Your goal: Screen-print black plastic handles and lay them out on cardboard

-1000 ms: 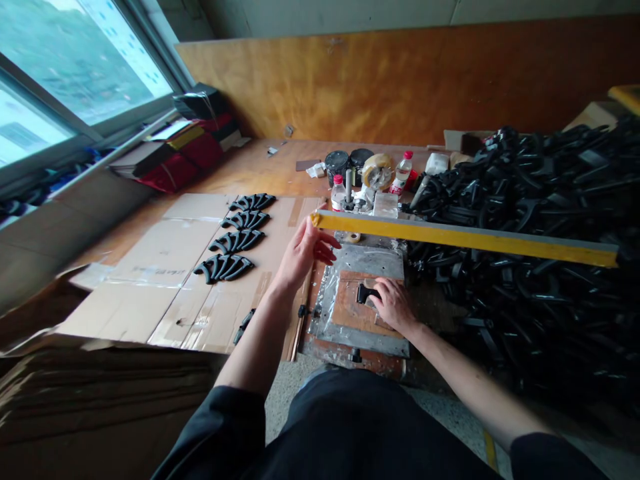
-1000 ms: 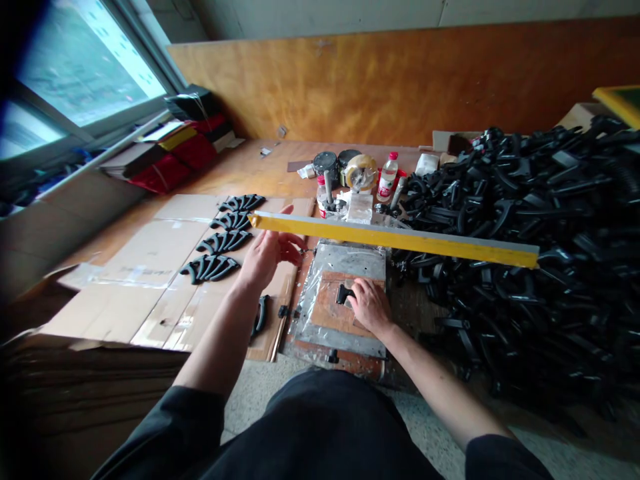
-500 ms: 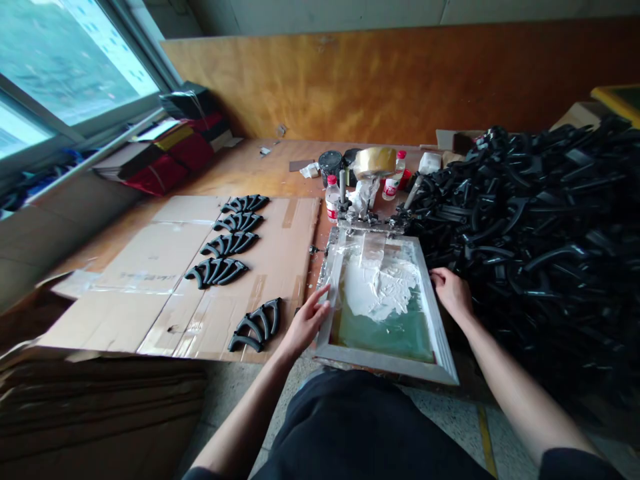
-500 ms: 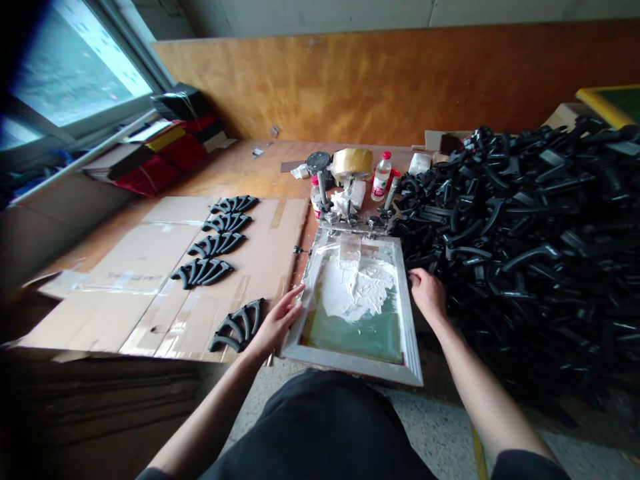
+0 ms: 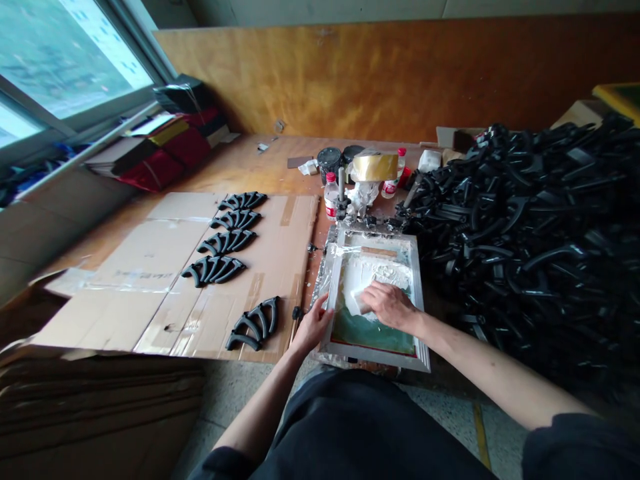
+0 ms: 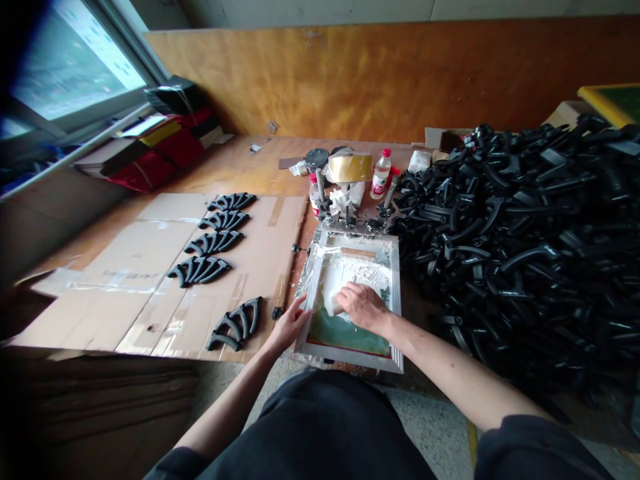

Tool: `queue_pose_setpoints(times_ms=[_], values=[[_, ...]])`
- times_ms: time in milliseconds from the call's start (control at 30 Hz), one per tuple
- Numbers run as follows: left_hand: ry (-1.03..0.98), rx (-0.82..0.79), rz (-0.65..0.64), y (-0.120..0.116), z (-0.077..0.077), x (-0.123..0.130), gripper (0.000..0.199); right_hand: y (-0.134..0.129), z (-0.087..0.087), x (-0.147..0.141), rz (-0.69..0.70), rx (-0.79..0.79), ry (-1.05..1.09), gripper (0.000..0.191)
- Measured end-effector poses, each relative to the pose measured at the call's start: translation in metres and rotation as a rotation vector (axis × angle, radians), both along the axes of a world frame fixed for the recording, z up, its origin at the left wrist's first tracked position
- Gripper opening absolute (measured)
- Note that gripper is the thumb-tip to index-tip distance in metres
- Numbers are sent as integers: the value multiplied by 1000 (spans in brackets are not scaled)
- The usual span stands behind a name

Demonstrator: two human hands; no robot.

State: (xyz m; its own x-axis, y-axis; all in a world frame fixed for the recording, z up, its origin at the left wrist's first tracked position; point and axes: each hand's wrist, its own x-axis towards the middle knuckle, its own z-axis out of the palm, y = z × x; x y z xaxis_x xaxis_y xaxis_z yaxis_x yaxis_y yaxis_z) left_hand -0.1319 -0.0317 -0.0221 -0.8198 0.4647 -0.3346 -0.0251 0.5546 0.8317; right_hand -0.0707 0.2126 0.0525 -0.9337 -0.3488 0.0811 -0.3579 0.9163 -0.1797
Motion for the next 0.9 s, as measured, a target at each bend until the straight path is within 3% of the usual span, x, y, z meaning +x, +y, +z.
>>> queue_pose_setpoints(times_ms=[100,267,367,433,500,600,667,733,833,900], values=[[6,0,-1,0,-3,-1,55,4,8,7,167,-37,-73,11],[-35,53,23,0,-3,-2,59,1,3,3,6,-37,54,9],[-66,75,38,0,-3,-2,61,-4,-7,14,72,-35,94,11],[-74,87,38,0,0,-2,61,-2,-5,14,67,-104,63,4],[-91,112,29,-1,7,-3,62,3,6,-1,-40,-181,69,11],[-168,199,13,-3,32,-4,70,19,31,-38,-265,-215,131,37],[-228,281,33,-3,59,-5,72,41,48,-56,-400,-179,160,52],[-276,376,82,1,89,-8,67,73,60,-60,-554,-167,221,54],[-285,545,163,17,132,-18,62,128,60,-41,-832,-281,359,42],[-198,691,192,34,156,-31,59,150,43,-20,-967,-364,335,39]])
